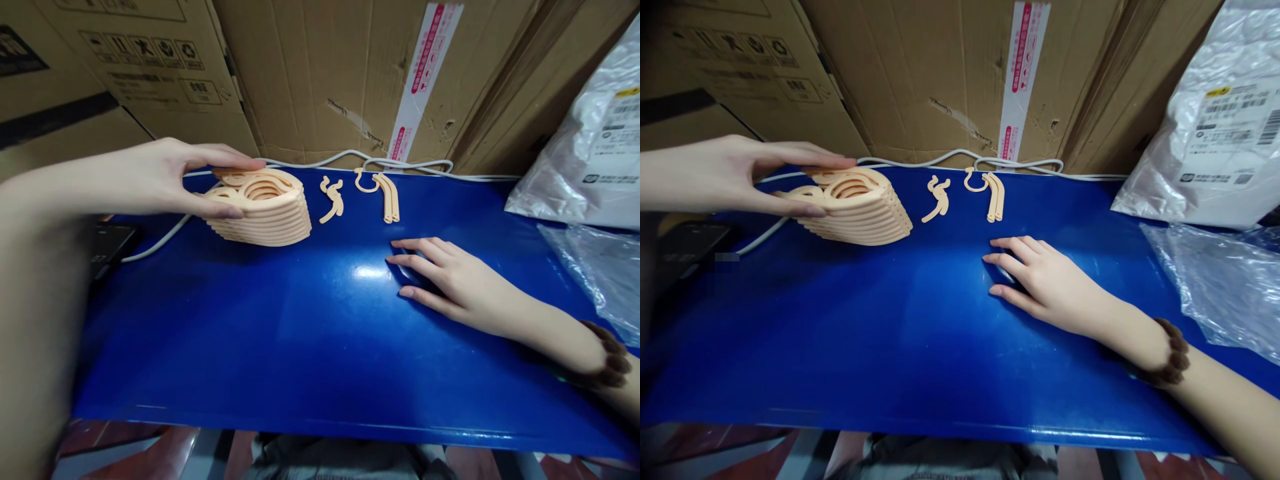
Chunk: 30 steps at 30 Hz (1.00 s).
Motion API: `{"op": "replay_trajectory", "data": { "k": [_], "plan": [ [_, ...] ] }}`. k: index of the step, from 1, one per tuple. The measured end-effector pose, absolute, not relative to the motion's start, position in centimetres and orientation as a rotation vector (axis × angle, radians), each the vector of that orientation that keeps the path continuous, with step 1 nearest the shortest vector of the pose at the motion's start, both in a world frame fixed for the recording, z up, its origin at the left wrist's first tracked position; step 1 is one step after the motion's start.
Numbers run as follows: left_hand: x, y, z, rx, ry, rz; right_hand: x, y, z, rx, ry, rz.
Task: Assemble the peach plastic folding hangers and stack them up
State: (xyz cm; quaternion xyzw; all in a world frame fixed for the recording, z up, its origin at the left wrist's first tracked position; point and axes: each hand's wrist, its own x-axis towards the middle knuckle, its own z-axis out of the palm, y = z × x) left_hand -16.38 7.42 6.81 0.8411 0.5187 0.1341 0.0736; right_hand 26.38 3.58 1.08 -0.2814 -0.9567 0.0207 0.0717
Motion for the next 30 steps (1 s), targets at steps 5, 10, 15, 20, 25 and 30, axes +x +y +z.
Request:
{"op": "replay_trajectory", "data": {
  "k": [5, 10, 15, 20, 25, 30],
  "plan": [
    [-16.7, 7.6, 6.8, 2.582, 1.48, 0.405, 26.3, 3.5, 1.1, -0.85, -2.882, 0.05],
    [-16.8, 7.7, 6.8, 2.581, 1.502, 0.375, 26.2, 3.6, 1.2, -0.842, -2.887, 0.038],
    [-16.8, 7.8, 6.8, 2.581, 1.466, 0.356, 26.3, 3.6, 1.2, -0.855, -2.889, 0.041],
    [-16.5, 7.0, 7.7, 2.217, 1.529, 0.675, 26.4, 3.6, 1.1, -0.847, -2.887, 0.036],
    [-16.6, 6.5, 8.0, 1.939, 1.634, 0.748, 26.5, 3.5, 1.1, -0.859, -2.893, 0.025],
    [-17.7, 7.3, 7.1, 1.888, 1.651, 0.586, 26.5, 3.5, 1.2, -0.862, -2.897, 0.013]
  ]
}}
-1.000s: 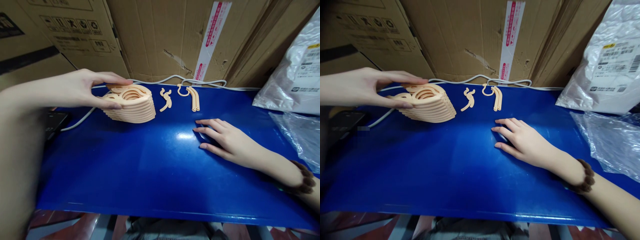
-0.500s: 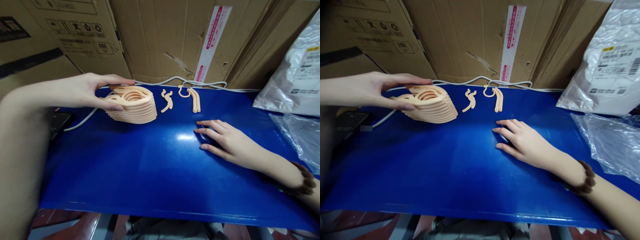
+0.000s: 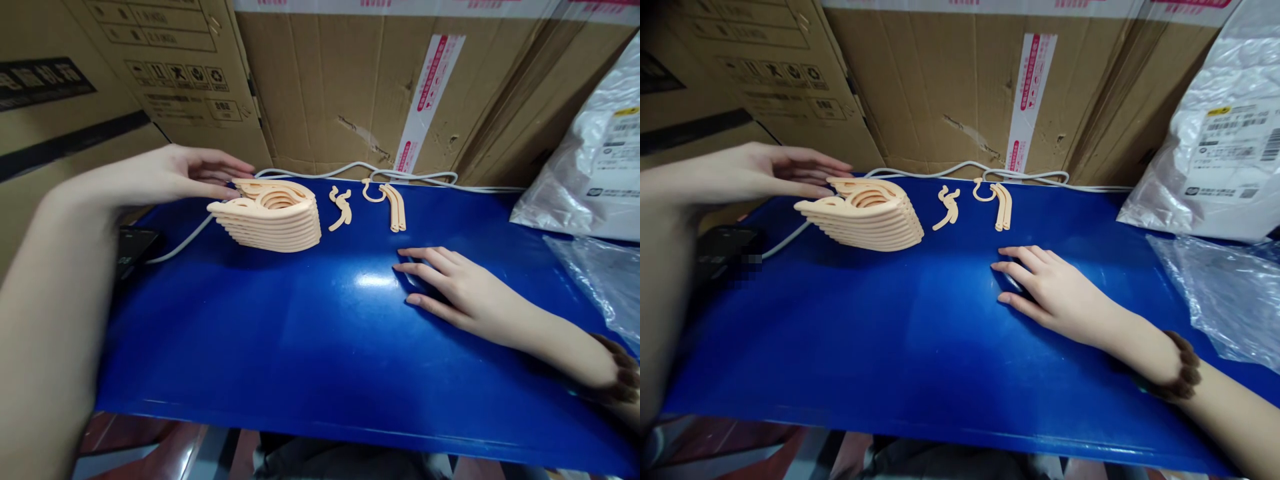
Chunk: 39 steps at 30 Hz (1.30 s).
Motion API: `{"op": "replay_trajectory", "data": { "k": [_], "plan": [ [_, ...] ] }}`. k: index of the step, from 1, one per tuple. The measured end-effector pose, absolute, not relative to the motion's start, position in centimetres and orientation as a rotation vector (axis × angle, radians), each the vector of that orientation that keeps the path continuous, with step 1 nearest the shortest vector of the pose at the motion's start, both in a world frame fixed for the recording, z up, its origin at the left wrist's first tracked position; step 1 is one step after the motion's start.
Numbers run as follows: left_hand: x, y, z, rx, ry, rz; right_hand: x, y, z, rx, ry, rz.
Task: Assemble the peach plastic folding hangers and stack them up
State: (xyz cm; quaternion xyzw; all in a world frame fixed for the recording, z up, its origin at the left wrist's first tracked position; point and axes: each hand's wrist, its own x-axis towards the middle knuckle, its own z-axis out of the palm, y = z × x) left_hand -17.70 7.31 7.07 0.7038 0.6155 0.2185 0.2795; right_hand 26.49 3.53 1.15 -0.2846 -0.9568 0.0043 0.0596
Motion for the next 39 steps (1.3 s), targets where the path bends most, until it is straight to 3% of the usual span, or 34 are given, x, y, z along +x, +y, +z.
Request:
{"op": "replay_trajectory", "data": {
  "k": [25, 35, 39],
  "plan": [
    [-17.0, 7.6, 7.0, 1.975, 1.759, 0.593, 26.3, 3.5, 1.2, -0.862, -2.894, 0.02],
    [-16.0, 6.0, 8.3, 2.002, 1.798, 1.02, 26.3, 3.4, 1.2, -0.858, -2.883, 0.032],
    [-16.5, 5.4, 8.9, 2.1, 1.914, 0.918, 26.3, 3.3, 1.3, -0.862, -2.877, 0.054]
  ]
}}
